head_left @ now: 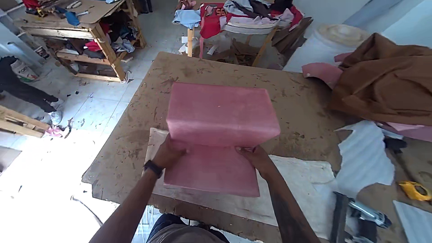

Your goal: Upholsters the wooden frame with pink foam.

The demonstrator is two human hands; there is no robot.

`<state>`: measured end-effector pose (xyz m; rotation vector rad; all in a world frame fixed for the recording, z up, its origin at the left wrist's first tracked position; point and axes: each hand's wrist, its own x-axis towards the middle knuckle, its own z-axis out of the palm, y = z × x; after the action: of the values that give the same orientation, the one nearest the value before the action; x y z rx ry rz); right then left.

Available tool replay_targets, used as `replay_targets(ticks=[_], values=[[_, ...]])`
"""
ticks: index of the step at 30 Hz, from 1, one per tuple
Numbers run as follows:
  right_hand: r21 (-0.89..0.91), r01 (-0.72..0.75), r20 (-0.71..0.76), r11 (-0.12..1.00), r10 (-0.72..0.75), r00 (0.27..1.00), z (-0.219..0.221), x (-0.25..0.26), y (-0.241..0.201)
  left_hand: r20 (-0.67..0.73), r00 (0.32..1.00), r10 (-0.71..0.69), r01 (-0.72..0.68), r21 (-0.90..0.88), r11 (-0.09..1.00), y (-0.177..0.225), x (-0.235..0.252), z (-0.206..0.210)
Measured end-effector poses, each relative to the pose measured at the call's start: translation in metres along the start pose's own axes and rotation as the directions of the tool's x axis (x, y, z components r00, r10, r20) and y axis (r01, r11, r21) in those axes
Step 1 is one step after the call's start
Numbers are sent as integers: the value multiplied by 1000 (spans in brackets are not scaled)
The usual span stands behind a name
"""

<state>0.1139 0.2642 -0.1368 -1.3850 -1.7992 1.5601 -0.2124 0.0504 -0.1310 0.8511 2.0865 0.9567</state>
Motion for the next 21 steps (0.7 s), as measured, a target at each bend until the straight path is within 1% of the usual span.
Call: replay_targets(ticks=[2,3,5,7,8,9,10,11,12,13,14,15,16,17,18,19,20,21], values=[[19,-10,-22,1000,10,1000,1,-1,3,-17,998,-68,69,66,995,11,21,2],[37,-15,-43,999,16,999,1,-3,8,-11,997,-71,72,87,994,12,28,1],[65,-20,-59,998,24,998,1,-7,16,37,999,-28,24,84,996,7,41,-9],[112,-14,-84,994,23,996,-7,-16,21,92,992,82,-82,-1,997,1,47,-26],[140,23,-146,990,-2,989,-14,-27,18,69,986,152,-150,-35,988,0,43,-35],[119,102,-256,988,-69,964,-17,-42,11,-14,974,228,-228,-9,974,2,32,-45],[-2,205,-372,979,-191,908,-14,-58,0,-141,932,333,-323,93,942,7,15,-50],[-171,307,-426,936,-351,834,-5,-73,-13,-225,849,478,-443,190,876,13,-3,-46],[-319,392,-365,863,-494,789,10,-84,-25,-179,777,603,-559,243,793,21,-22,-34],[-434,465,-211,771,-589,780,29,-89,-35,-10,728,686,-660,261,704,32,-38,-13],[-531,533,-10,659,-634,774,49,-88,-38,213,676,706,-732,309,608,44,-46,12],[-599,593,165,538,-642,749,66,-78,-36,379,633,675,-774,348,529,55,-42,34],[-654,622,291,430,-616,732,76,-64,-32,465,614,638,-789,381,481,59,-31,49],[-699,633,378,331,-581,721,77,-53,-27,511,609,607,-793,420,442,56,-21,54],[-724,637,432,264,-547,717,71,-44,-23,533,616,581,-788,442,429,51,-14,50],[-732,635,454,246,-519,724,60,-39,-15,557,630,541,-777,454,436,46,-10,38],[-732,622,446,278,-496,745,42,-45,-1,572,658,491,-753,476,455,37,-14,25],[-740,585,408,333,-469,783,18,-55,17,554,702,448,-712,521,471,25,-20,10]])
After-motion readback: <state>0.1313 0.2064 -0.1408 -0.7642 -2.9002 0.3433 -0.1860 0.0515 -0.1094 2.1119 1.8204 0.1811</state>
